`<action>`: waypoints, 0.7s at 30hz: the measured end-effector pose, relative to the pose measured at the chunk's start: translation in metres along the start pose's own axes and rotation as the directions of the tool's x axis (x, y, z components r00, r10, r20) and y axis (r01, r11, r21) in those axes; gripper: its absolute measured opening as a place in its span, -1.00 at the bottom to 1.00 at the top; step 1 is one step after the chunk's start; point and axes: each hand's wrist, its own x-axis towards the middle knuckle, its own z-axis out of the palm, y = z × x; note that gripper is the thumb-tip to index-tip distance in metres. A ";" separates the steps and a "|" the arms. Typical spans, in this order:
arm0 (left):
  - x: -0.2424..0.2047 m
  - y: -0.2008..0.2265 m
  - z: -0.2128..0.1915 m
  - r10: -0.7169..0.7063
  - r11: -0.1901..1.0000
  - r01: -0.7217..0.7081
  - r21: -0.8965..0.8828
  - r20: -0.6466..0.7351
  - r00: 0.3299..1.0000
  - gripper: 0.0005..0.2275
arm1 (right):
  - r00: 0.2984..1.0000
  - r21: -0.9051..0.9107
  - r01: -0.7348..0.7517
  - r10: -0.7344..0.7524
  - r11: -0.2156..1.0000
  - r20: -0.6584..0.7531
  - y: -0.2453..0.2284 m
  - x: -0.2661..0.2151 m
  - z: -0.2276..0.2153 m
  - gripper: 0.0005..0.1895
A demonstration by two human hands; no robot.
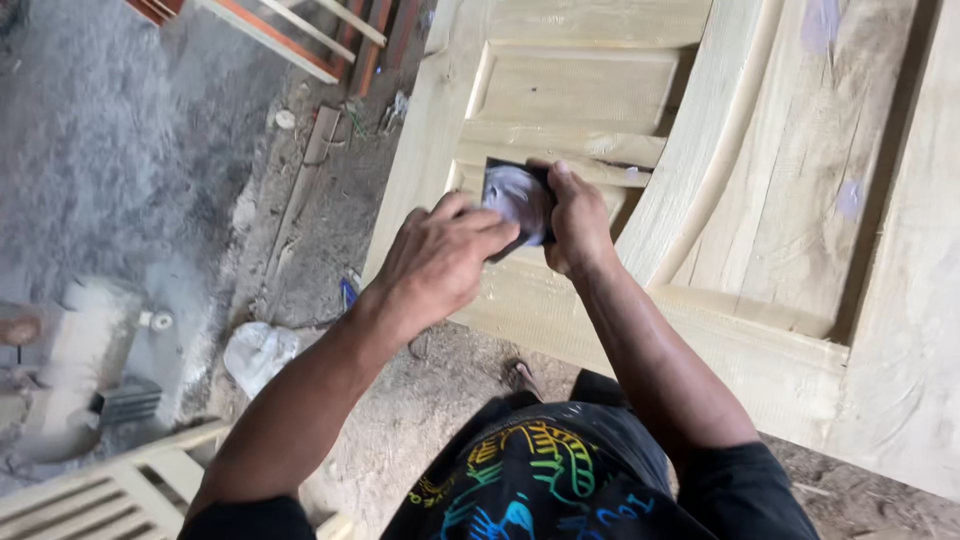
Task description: The person sands a large wooden furniture piece using sandpaper, smoothing the surface and edges. They then apply wood filler from a can using a putty knife to fill gaps and imperfections.
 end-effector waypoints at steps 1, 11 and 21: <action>0.006 -0.006 -0.003 -0.025 1.000 0.025 0.008 -0.028 0.999 -0.57 | 1.000 0.046 0.022 -0.022 0.999 -0.013 -0.001 0.004 0.003 -0.50; -0.024 -0.072 0.001 0.021 0.867 -0.148 -0.476 -0.261 0.965 -0.62 | 0.994 0.205 -0.094 0.101 0.974 -0.027 0.013 -0.013 0.028 -0.49; -0.076 -0.101 0.060 0.063 0.934 -0.228 -0.276 -0.500 0.864 -0.59 | 0.999 -0.023 0.030 -0.030 0.999 -0.011 -0.005 -0.032 0.049 -0.47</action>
